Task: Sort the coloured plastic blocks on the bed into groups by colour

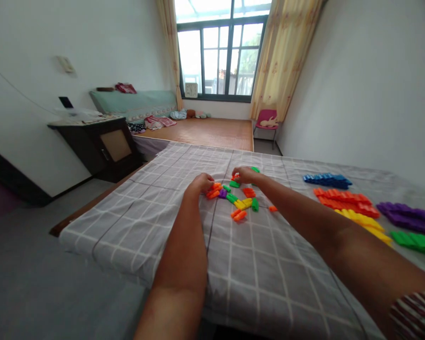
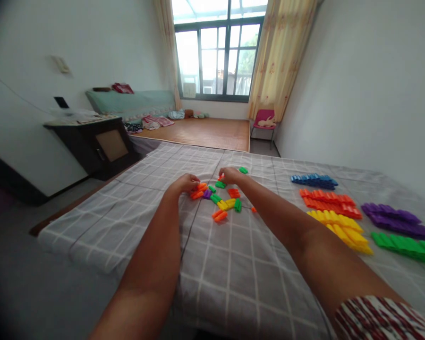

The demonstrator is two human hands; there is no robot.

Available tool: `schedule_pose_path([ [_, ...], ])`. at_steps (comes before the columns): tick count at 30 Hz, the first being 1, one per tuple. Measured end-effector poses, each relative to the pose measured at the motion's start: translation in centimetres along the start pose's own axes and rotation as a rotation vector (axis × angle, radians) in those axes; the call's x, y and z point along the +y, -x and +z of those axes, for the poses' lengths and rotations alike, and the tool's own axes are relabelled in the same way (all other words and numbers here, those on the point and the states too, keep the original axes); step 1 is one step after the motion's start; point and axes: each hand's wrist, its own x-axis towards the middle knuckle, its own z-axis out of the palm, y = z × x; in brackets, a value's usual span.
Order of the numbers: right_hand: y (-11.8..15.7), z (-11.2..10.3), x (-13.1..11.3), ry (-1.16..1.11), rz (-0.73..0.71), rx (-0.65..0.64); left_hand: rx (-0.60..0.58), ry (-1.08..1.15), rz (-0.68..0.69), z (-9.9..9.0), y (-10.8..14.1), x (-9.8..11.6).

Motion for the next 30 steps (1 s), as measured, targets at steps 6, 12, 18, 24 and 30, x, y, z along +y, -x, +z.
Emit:
schedule_pose_path([
  [6,4.5,-2.4,1.6,-0.150,-0.096,0.118,0.003,-0.117,0.169,0.8,0.3,1.0],
  [12,13.7,-7.5,10.7,-0.120,-0.031,0.200,0.132,-0.256,0.236,1.1,-0.6,1.4],
  [18,22.4,-9.7,23.1,-0.171,0.337,0.181,0.170,-0.174,0.213,1.2,-1.4,1.1],
  [24,22.9,-7.1,24.9,-0.214,0.269,0.082,0.184,-0.182,0.190,1.2,-1.8,0.6],
  [30,21.2,-5.5,23.3,-0.123,0.257,0.019,0.203,-0.193,0.225,1.1,-1.9,0.5],
])
